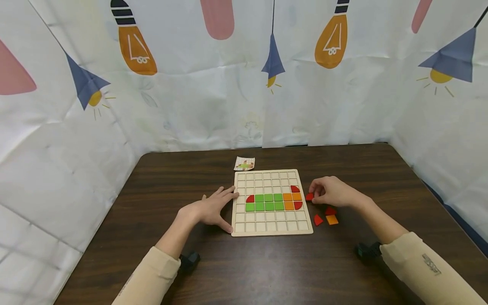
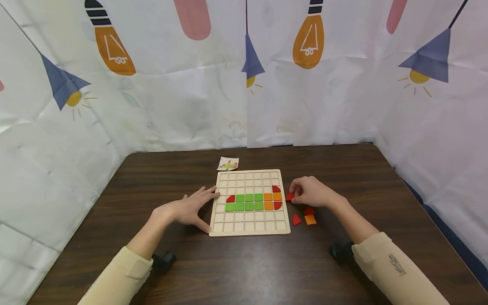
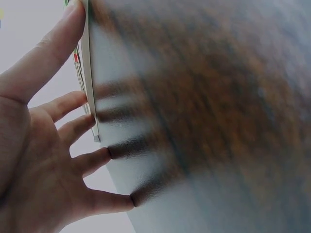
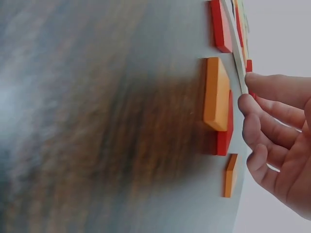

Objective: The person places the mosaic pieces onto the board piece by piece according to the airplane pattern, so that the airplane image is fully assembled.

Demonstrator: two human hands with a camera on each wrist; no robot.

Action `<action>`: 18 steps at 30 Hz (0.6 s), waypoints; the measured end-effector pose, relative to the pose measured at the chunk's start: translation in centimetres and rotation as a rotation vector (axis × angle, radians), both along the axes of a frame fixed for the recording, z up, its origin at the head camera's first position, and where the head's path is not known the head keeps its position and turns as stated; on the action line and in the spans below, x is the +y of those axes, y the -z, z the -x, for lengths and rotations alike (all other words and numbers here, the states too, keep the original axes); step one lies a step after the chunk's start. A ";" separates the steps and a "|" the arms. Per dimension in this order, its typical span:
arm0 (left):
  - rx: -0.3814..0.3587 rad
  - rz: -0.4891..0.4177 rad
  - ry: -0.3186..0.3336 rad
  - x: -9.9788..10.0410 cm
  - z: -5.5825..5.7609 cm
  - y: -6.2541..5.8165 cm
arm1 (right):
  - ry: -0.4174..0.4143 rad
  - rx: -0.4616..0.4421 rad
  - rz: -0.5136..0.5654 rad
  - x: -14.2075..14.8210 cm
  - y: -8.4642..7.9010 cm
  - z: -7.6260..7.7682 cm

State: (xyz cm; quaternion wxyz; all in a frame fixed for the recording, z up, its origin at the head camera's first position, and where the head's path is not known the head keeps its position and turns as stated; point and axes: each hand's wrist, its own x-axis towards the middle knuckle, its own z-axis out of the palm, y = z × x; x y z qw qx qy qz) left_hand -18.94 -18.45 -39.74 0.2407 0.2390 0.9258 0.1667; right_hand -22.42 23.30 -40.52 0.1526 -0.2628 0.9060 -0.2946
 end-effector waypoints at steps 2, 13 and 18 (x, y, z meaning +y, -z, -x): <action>0.002 -0.002 0.001 -0.1 0.0 0.0 | -0.004 0.004 -0.003 -0.2 -0.1 0.1; 0.000 0.003 0.001 0.0 -0.1 -0.1 | -0.038 0.036 0.057 -2.1 -0.5 0.3; -0.002 0.002 -0.004 0.0 -0.1 -0.1 | -0.021 0.031 0.088 -3.3 -0.4 0.4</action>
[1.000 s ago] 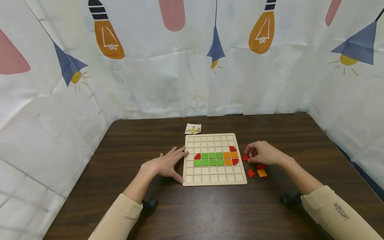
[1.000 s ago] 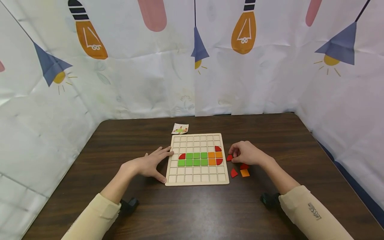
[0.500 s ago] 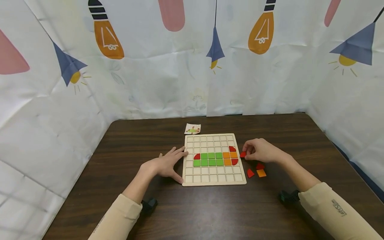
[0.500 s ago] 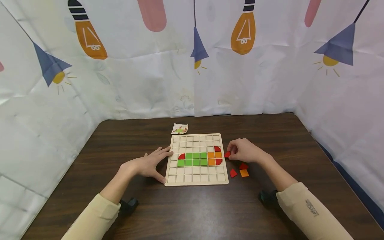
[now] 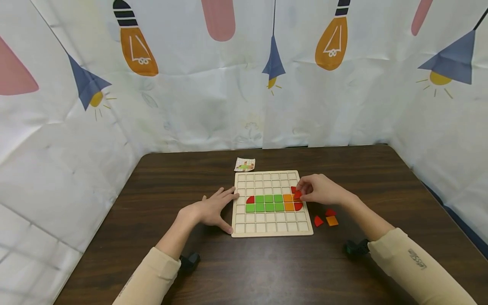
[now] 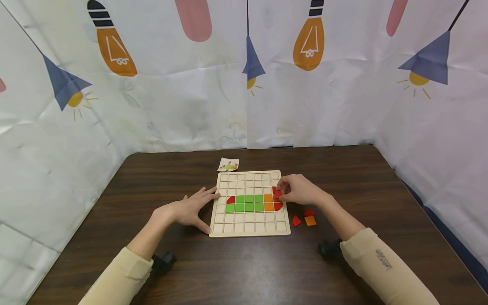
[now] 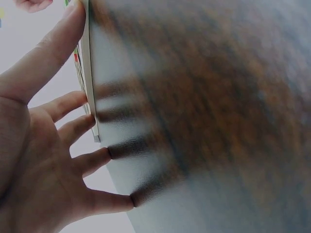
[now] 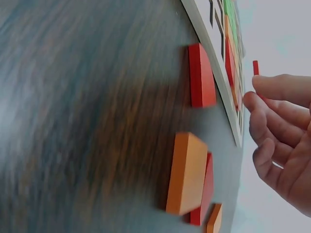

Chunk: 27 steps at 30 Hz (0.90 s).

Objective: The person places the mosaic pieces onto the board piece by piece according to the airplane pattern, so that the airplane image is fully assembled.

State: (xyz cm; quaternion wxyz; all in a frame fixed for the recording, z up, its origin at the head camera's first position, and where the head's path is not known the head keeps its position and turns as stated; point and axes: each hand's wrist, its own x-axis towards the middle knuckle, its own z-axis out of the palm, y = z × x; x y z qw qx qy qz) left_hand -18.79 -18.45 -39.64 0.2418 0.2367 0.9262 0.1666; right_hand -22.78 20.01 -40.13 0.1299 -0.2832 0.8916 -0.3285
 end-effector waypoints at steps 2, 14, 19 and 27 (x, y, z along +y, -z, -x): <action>0.000 0.000 0.000 0.1 0.0 0.0 | 0.002 -0.001 0.012 -0.4 0.0 0.0; 0.001 0.002 -0.008 0.2 0.0 -0.1 | -0.001 0.022 0.071 -2.9 0.1 0.0; 0.003 0.004 -0.009 0.2 0.0 -0.1 | -0.010 0.025 0.094 -4.1 0.2 -0.1; -0.003 0.005 -0.009 0.1 -0.1 -0.1 | -0.037 -0.002 0.116 -5.7 0.4 -0.4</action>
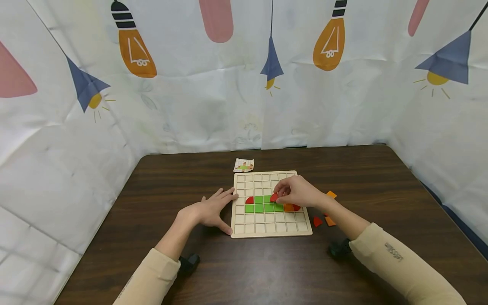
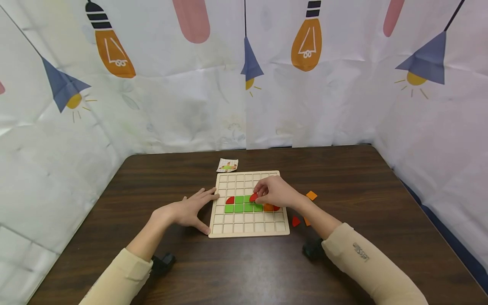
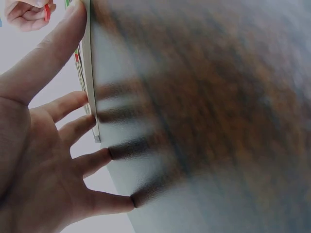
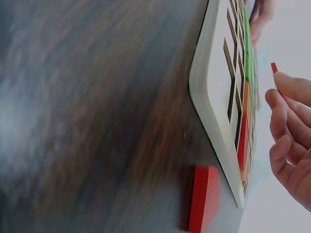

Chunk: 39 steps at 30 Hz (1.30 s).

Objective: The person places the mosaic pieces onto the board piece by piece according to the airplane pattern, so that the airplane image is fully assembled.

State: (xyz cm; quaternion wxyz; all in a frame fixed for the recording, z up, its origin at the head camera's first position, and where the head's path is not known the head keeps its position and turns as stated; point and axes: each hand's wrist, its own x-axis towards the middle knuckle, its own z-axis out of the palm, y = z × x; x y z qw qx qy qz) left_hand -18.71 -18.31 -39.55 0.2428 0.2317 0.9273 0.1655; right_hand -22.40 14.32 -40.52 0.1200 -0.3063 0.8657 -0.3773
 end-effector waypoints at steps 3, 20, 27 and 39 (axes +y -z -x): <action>-0.002 -0.002 -0.002 0.0 0.1 0.1 | -0.022 0.002 0.005 -0.6 0.0 -0.1; -0.008 -0.007 -0.001 0.0 0.3 0.2 | -0.033 0.041 -0.021 -4.5 0.0 -0.7; -0.001 0.003 0.000 -0.1 0.3 0.3 | -0.062 0.065 -0.024 -6.5 0.6 -0.8; 0.003 0.005 0.004 0.0 0.2 0.1 | -0.077 0.099 -0.097 -9.0 0.6 -1.4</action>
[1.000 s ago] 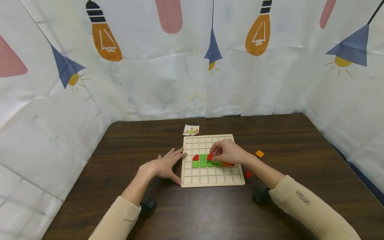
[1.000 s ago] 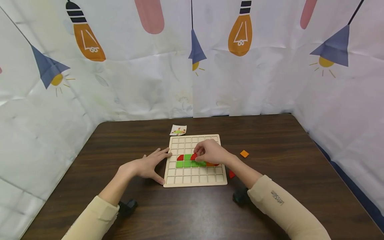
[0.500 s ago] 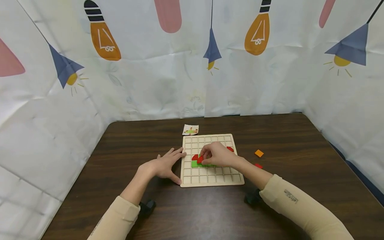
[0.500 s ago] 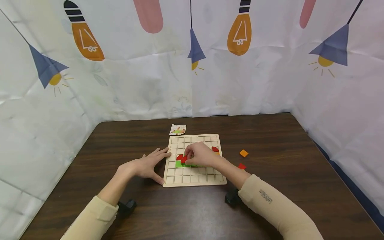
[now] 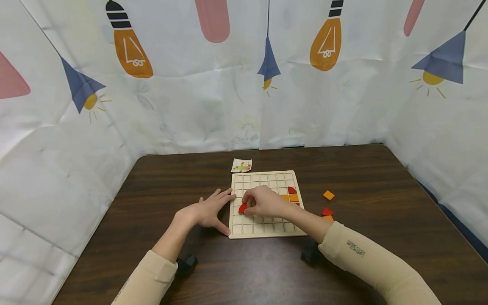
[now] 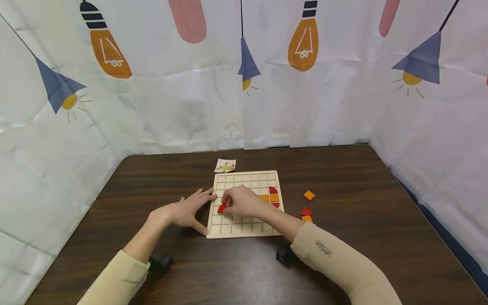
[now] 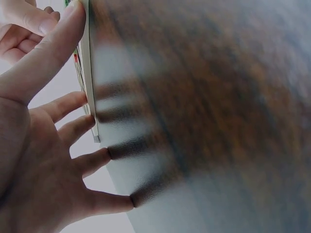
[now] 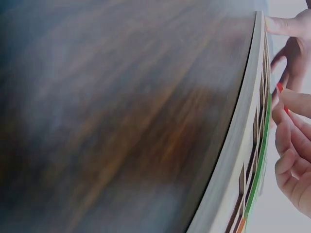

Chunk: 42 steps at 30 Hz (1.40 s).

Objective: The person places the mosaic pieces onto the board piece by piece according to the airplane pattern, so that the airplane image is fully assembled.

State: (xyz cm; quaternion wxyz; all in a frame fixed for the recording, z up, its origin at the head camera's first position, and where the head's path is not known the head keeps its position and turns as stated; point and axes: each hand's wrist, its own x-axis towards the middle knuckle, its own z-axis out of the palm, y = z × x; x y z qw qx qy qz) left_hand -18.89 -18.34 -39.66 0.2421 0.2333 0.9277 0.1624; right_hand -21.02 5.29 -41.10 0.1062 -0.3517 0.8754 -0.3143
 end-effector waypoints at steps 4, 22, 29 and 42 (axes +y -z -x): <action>0.000 -0.005 0.001 0.0 -0.1 -0.1 | 0.006 0.020 -0.013 -0.4 -0.1 0.0; 0.014 -0.032 0.018 -0.2 0.1 0.3 | 0.006 0.012 -0.025 -1.8 0.2 0.1; 0.013 -0.028 0.020 -0.3 0.1 0.2 | -0.002 0.011 -0.020 -1.7 0.2 0.1; 0.008 -0.007 0.004 -0.2 0.1 0.3 | 0.001 0.035 0.019 0.3 -0.1 -0.1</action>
